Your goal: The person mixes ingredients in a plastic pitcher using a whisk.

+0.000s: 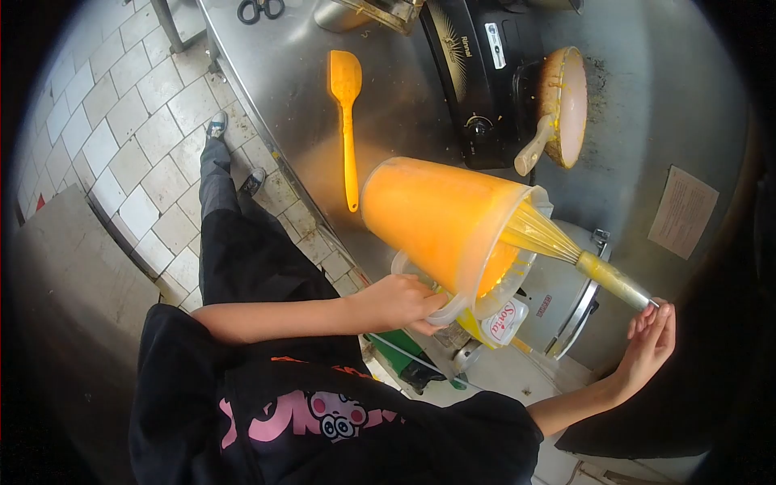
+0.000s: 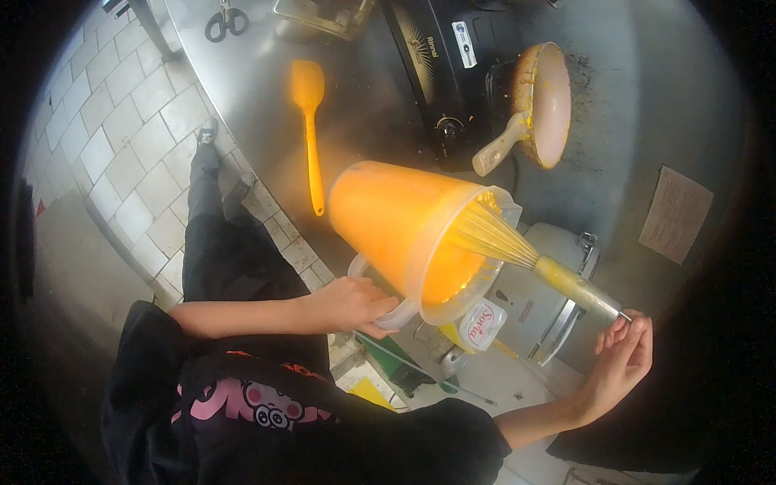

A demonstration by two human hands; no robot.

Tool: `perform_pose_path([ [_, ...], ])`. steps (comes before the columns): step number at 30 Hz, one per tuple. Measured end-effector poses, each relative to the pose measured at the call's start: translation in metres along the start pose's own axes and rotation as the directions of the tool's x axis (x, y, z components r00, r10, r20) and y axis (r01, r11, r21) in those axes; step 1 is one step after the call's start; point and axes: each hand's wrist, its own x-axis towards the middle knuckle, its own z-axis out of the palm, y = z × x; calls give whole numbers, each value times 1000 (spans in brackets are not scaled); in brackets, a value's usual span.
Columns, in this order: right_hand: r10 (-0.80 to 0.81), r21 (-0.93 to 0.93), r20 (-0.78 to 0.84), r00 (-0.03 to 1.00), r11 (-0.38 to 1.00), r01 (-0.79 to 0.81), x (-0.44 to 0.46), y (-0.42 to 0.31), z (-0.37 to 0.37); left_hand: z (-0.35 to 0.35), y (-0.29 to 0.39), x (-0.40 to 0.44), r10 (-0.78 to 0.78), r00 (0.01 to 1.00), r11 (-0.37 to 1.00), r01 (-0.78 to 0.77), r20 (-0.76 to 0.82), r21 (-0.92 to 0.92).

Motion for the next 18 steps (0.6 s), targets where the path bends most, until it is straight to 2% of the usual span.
perform_pose_path([
  [3,-11,24,-35,999,1000,12,3,10,11,3,-1,-1,12,1000,1000,-12,-27,1],
  [7,13,-18,37,999,1000,-12,3,42,57,2,-3,-2,18,1000,1000,-18,-9,-9],
  [9,91,97,140,986,990,-105,-2,62,87,4,-3,-3,23,999,1000,-23,-30,-13],
  [11,156,86,309,938,978,-191,-8,81,117,7,-5,-3,28,998,1000,-28,-49,11],
  [12,157,85,314,936,978,-193,-11,79,121,9,-5,-4,42,997,999,-40,-63,29],
  [14,216,28,454,865,966,-256,-11,76,128,5,-4,-4,48,997,999,-47,-53,25],
  [15,209,27,464,861,968,-249,-6,71,127,4,-5,-3,55,998,998,-54,-41,20],
  [17,112,168,357,928,969,-181,0,62,116,3,-5,-4,30,999,1000,-29,-30,4],
  [18,103,64,383,918,989,-137,-2,71,117,4,-4,-3,17,1000,1000,-17,-18,-13],
])
